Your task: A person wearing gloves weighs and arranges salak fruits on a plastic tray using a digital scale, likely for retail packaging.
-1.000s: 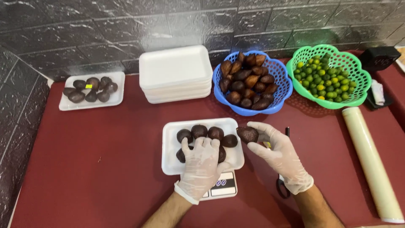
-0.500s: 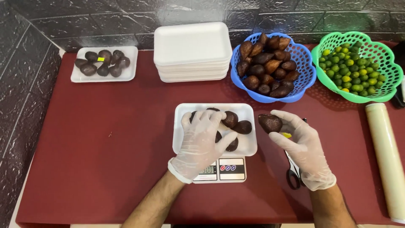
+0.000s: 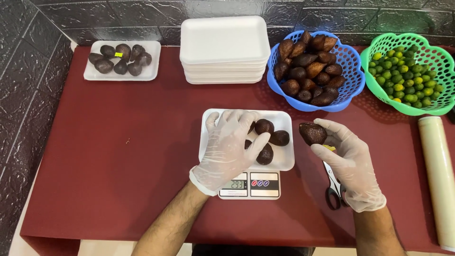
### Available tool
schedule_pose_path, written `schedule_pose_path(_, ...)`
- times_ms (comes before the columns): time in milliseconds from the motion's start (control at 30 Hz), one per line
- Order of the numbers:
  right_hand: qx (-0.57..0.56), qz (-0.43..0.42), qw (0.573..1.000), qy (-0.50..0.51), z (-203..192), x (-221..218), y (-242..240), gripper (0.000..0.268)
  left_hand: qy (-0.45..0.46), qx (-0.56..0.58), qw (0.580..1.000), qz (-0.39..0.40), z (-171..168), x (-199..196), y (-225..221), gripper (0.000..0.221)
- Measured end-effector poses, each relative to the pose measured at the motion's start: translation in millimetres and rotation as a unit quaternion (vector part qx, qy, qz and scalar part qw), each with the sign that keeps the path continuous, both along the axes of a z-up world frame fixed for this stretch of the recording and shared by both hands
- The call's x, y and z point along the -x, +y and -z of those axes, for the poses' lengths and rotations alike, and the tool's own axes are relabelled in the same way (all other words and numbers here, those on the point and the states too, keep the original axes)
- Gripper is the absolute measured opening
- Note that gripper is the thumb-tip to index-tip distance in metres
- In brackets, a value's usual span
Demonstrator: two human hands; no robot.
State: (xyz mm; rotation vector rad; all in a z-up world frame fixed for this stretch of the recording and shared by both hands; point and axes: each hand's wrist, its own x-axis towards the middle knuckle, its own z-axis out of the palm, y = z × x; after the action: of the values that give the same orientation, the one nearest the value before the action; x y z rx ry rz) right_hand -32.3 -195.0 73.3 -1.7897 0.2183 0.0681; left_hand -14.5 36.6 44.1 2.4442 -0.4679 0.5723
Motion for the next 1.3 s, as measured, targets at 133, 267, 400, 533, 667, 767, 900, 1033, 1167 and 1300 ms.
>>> schedule_pose_path(133,-0.001,-0.008,1.0,-0.006,3,-2,-1,0.05,0.006,-0.019,1.0,0.002,3,-7,-7,0.025)
schedule_pose_path(267,0.039,0.005,0.999,0.004,4,-3,0,0.049,0.012,-0.048,0.995,0.089,26,-32,-28,0.023)
schedule_pose_path(400,0.085,-0.004,0.996,-0.019,23,-6,-11,0.049,0.027,-0.184,0.965,0.187,45,-57,-54,0.022)
schedule_pose_path(533,0.079,-0.003,0.992,-0.095,46,-5,-19,0.058,0.184,-0.28,0.917,0.217,57,-73,-75,0.036)
schedule_pose_path(667,0.105,0.005,0.992,-0.073,52,-3,-21,0.056,0.181,-0.298,0.912,0.218,74,-81,-81,0.032)
schedule_pose_path(767,0.11,0.007,0.991,-0.071,53,-3,-22,0.054,0.207,-0.27,0.913,0.227,63,-81,-77,0.037)
schedule_pose_path(900,0.149,-0.014,0.986,-0.08,68,-7,-30,0.057,0.282,-0.127,0.922,0.231,27,-79,-50,0.061)
schedule_pose_path(1033,0.226,-0.089,0.956,-0.166,90,-19,-29,0.06,0.185,0.051,0.957,0.217,17,-70,-21,0.062)
schedule_pose_path(1167,0.326,-0.145,0.9,-0.249,105,-28,-21,0.061,0.108,0.181,0.958,0.197,0,-50,1,0.055)
schedule_pose_path(1300,0.356,-0.191,0.874,-0.271,114,-35,-21,0.057,0.086,0.228,0.954,0.173,-4,-31,17,0.053)
